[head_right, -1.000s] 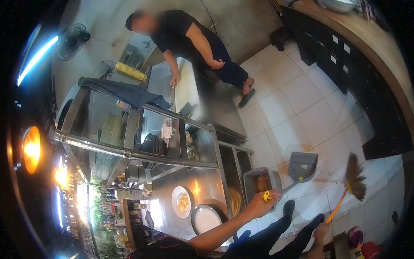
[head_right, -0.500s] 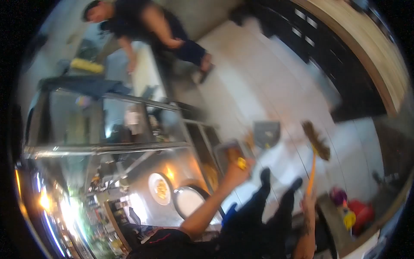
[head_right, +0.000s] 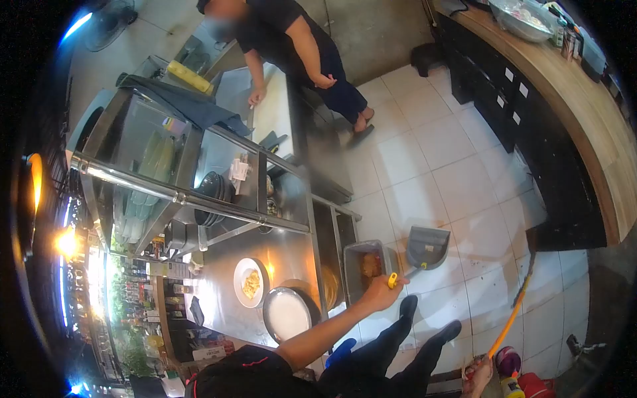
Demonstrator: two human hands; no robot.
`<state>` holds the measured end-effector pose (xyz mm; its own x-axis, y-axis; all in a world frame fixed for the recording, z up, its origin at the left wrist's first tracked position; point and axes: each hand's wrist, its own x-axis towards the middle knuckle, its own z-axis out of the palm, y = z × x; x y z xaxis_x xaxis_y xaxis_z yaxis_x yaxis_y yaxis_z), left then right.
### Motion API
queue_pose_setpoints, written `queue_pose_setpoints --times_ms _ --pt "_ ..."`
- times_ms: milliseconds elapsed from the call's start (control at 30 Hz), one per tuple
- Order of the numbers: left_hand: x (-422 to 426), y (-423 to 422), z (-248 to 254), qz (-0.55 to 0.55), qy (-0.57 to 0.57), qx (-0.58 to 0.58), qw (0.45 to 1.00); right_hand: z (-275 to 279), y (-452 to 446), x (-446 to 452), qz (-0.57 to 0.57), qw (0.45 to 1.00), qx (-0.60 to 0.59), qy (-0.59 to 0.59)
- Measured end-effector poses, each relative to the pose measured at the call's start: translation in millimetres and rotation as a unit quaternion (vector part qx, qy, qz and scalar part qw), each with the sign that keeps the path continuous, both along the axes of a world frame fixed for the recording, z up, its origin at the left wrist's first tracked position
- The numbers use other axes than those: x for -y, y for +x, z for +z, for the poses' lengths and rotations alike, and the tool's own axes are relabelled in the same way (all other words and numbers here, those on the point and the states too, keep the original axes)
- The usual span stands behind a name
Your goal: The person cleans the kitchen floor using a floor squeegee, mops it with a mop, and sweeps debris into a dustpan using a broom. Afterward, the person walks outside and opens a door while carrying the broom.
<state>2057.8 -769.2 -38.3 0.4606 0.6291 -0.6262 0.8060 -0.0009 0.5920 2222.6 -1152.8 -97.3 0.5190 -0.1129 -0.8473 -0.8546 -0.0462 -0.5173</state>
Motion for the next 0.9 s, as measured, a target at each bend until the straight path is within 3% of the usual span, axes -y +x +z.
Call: queue_pose_setpoints --times_ms 100,167,200,267,300,333,367,400,500,533,567,600,633,700,733,767,800,833,867,900 --pt "14.3 -1.7 -0.7 -0.001 0.017 0.049 0.999 -27.7 10.7 28.9 -0.012 0.997 -0.024 0.071" --pt "23.7 -2.9 -9.5 -0.010 0.029 0.062 0.998 -34.4 17.0 34.0 -0.095 0.957 -0.062 0.267" --pt "28.5 -4.9 -12.3 0.011 0.023 0.056 0.998 -37.2 19.9 35.8 -0.090 0.957 -0.062 0.271" --pt "37.7 -6.5 -13.5 0.037 0.021 0.052 0.998 12.2 19.9 3.7 -0.209 0.957 -0.058 0.194" --pt "45.2 -9.5 -19.4 0.039 0.021 0.060 0.997 6.3 24.2 21.5 -0.206 0.957 -0.057 0.195" --pt "53.7 -12.6 -25.7 0.041 0.020 0.067 0.997 -1.0 28.5 48.5 -0.088 0.930 -0.099 0.344" --pt "63.3 -17.8 -35.0 0.044 0.019 0.071 0.996 -4.3 35.0 68.4 0.034 0.866 -0.138 0.479" --pt "75.0 -22.9 -45.4 0.024 0.044 0.077 0.996 63.9 23.1 23.0 -0.036 0.970 -0.054 0.236" --pt "95.4 -18.6 -12.6 0.008 0.042 0.046 0.998 70.5 40.8 50.7 0.056 0.945 -0.101 0.306" --pt "104.2 -21.6 -12.7 0.003 0.043 0.053 0.998 -44.6 58.6 129.7 0.091 0.914 -0.200 0.340" --pt "115.7 -25.7 -16.6 -0.004 0.041 0.057 0.998 -103.0 65.4 149.8 0.070 0.908 -0.175 0.375" --pt "126.8 -37.3 -41.2 -0.001 0.051 0.079 0.996 -125.0 65.7 172.7 0.043 0.901 -0.150 0.404" --pt "137.5 -45.6 -54.6 -0.002 0.084 0.052 0.995 -52.9 54.1 128.1 0.033 0.957 -0.015 0.287" --pt "150.5 -54.1 -41.0 0.019 0.081 0.025 0.996 7.6 58.6 95.3 -0.049 0.976 -0.087 0.191" --pt "155.7 -59.7 -36.9 0.016 0.071 0.040 0.997 81.8 59.9 57.5 -0.070 0.981 -0.112 0.140" --pt "162.4 -70.8 -43.7 -0.036 0.144 0.098 0.984 24.9 71.4 96.3 -0.009 0.988 -0.095 0.119" --pt "169.2 -80.7 -47.3 -0.007 0.117 0.083 0.990 -29.2 82.6 135.3 0.051 0.991 -0.077 0.097" --pt "176.8 -70.1 -21.4 0.081 0.026 0.011 0.996 -51.5 93.7 138.8 0.091 0.994 -0.048 -0.026" --pt "182.0 -78.7 -27.8 0.115 -0.004 0.046 0.992 -108.9 106.8 148.8 0.086 0.995 -0.029 -0.049" --pt "188.7 -89.2 -34.0 0.157 -0.029 0.076 0.984 -95.2 119.9 124.6 0.100 0.991 -0.013 -0.087"
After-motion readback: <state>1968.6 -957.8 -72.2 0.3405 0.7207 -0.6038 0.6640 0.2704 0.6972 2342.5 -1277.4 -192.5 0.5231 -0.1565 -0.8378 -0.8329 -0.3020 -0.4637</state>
